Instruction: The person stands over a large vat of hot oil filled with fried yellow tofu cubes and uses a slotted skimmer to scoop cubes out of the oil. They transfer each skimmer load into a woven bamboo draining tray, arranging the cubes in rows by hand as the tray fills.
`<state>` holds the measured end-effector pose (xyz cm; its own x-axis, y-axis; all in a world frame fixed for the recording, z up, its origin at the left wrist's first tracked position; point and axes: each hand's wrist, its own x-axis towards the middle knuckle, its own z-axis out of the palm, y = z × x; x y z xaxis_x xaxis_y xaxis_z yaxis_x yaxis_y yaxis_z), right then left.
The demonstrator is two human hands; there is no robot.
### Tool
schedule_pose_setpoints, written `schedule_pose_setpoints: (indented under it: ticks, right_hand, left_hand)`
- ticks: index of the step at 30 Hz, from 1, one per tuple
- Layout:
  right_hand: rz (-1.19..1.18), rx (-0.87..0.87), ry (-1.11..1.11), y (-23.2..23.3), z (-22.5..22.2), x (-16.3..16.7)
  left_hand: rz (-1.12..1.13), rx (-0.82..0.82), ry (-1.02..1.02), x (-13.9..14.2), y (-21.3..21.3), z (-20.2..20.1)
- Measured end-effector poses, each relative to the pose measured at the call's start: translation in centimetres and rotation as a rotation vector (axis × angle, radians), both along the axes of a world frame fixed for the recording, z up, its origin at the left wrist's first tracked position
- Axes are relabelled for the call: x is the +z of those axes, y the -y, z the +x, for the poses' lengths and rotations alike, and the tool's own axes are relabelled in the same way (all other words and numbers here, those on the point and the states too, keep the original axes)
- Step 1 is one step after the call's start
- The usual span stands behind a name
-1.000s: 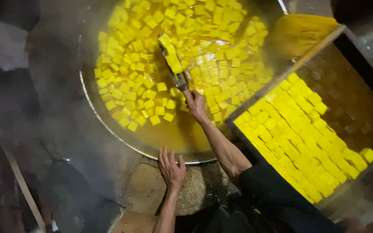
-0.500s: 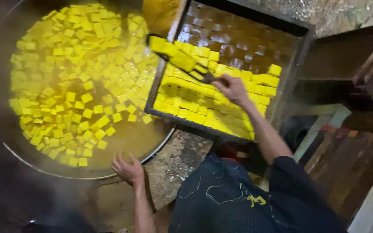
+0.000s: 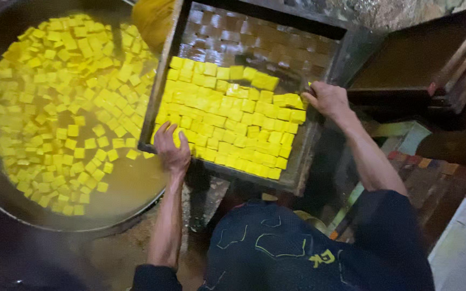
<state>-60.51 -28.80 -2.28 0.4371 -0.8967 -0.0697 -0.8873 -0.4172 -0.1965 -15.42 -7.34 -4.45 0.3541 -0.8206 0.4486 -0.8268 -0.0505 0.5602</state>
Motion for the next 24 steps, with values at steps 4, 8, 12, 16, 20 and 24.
schedule_pose_setpoints:
  ticks: [4,8,12,16,20,24]
  right_hand:
    - [-0.132,0.149,0.096,-0.8,-0.1,-1.3]
    - [-0.141,0.126,0.104,-1.4,-1.2,-1.4]
    - [-0.265,-0.176,0.346,-3.8,-2.0,-1.3]
    - [-0.229,-0.431,0.480,-7.3,-4.0,-1.7]
    - [-0.002,-0.593,0.858,-9.4,-4.0,-1.7]
    - [0.201,-0.559,1.007,-9.1,2.9,0.0]
  left_hand:
    - [-0.033,-0.132,-0.028,-0.6,6.0,-4.9]
    - [-0.009,-0.266,-0.087,-1.9,13.8,-11.6]
    - [0.228,-0.364,-0.002,-2.5,21.2,-18.9]
    - [0.414,-0.352,0.254,-3.7,24.0,-21.7]
    - [0.151,-0.238,0.373,-5.5,20.2,-20.0]
    - [0.098,-0.444,0.054,-5.1,10.8,-14.6]
